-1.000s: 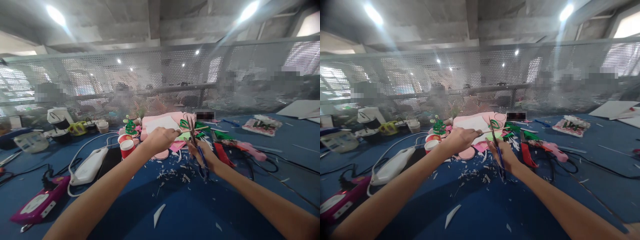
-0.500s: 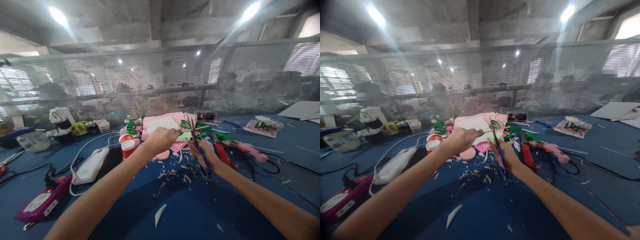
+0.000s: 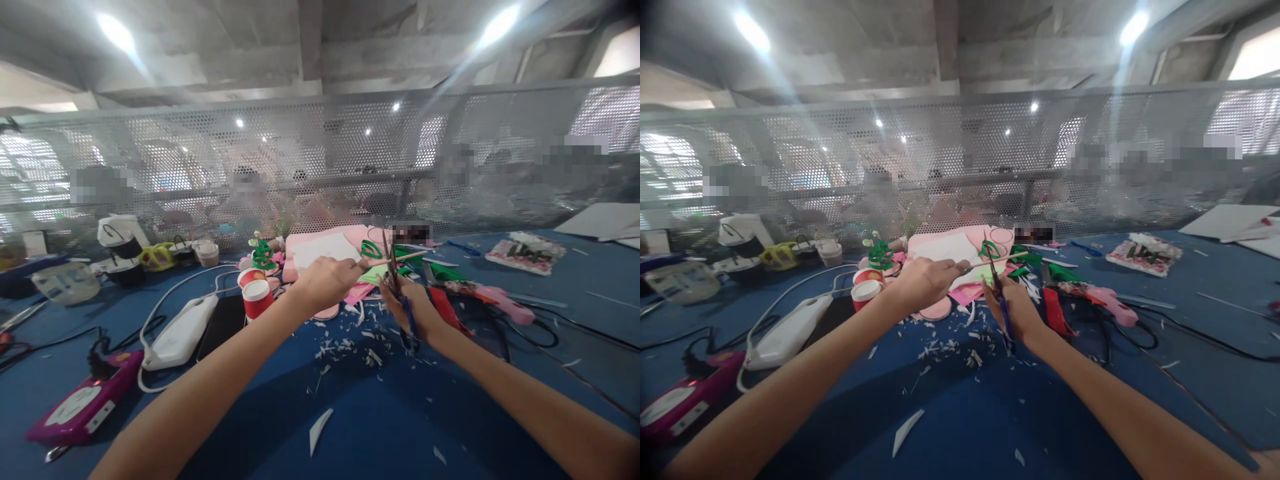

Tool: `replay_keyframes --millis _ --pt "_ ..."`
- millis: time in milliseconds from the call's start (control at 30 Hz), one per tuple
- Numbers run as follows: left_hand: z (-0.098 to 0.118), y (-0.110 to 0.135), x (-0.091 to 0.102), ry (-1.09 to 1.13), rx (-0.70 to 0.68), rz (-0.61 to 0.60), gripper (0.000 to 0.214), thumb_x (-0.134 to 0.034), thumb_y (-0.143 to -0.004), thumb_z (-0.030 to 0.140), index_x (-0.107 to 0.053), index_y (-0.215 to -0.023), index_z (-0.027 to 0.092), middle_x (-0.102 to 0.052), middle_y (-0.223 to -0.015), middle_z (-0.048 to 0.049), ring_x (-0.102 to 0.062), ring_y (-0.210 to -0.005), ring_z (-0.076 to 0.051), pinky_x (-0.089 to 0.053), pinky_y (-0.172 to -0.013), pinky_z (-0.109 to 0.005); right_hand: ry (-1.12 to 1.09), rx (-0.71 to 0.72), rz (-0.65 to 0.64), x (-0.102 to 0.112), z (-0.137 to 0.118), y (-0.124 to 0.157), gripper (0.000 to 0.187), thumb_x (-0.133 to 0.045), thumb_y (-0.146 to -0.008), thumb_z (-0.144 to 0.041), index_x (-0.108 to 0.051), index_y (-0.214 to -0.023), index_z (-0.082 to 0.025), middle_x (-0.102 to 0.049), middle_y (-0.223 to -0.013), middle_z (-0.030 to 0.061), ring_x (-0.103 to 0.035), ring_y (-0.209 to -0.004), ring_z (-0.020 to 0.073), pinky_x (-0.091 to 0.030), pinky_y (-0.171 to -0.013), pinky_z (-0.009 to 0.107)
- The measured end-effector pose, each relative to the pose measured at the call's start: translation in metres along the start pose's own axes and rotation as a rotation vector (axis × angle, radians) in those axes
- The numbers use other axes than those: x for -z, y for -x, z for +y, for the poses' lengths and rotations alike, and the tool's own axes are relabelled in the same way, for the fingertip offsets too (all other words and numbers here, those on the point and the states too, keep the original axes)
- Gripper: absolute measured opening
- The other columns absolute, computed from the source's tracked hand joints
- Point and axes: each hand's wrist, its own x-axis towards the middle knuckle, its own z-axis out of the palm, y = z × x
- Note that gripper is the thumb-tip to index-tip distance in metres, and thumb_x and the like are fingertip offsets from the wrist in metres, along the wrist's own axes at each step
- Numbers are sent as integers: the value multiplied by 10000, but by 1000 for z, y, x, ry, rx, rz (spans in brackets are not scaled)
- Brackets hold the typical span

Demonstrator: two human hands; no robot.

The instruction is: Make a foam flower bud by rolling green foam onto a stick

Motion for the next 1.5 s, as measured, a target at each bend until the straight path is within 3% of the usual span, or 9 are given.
replay_keyframes --millis 233,367,533,767,1033,1267,1500 --pt "-17 1 4 -5 96 40 335 -343 -845 121 -522 -1119 192 -615 -770 -47 -553 -598 -124 -332 -487 -256 -42 5 -7 4 -7 1 448 -358 -838 -499 -502 -578 -163 -459 -436 3 -463 -412 139 -333 -429 254" --pt "-9 0 1 -21 64 -2 342 -346 -843 115 -502 -1141 172 -616 -787 -56 -569 -626 -129 -345 -497 -248 -26 -22 -55 4 -4 -1 422 -357 -840 -490 -496 -597 -174 -519 -450 24 -505 -416 149 -373 -459 254" --pt "2 -1 -3 -3 28 -24 377 -356 -848 133 -442 -1211 188 -621 -832 -58 -578 -635 -142 -353 -492 -256 47 27 -13 5 -3 -2 423 -336 -843 -505 -506 -650 -169 -572 -506 53 -551 -471 171 -394 -488 256" --pt "-17 0 -1 -15 107 35 349 -338 -848 126 -487 -1156 199 -616 -801 -55 -565 -631 -133 -351 -499 -251 -1 4 5 12 -16 -1 490 -351 -834 -535 -468 -522 -176 -514 -419 20 -517 -416 149 -362 -451 238" --pt "0 -2 -8 1 45 -27 329 -382 -831 121 -492 -1136 178 -629 -818 -43 -586 -627 -143 -339 -478 -255 -194 -143 -151 9 -10 -1 384 -420 -809 -512 -503 -640 -178 -582 -471 22 -571 -440 156 -425 -455 234" --pt "-20 0 -3 2 111 1 354 -374 -825 113 -491 -1146 205 -635 -833 -34 -592 -664 -142 -349 -502 -254 -60 -81 -70 12 -19 0 514 -383 -819 -544 -423 -451 -186 -481 -352 9 -499 -372 134 -374 -432 234" --pt "-6 -1 -9 21 60 -11 345 -349 -846 126 -491 -1154 187 -630 -804 -48 -590 -665 -143 -352 -512 -254 -194 -155 -141 5 -10 1 387 -430 -814 -509 -503 -617 -184 -553 -444 9 -546 -404 148 -433 -465 248"
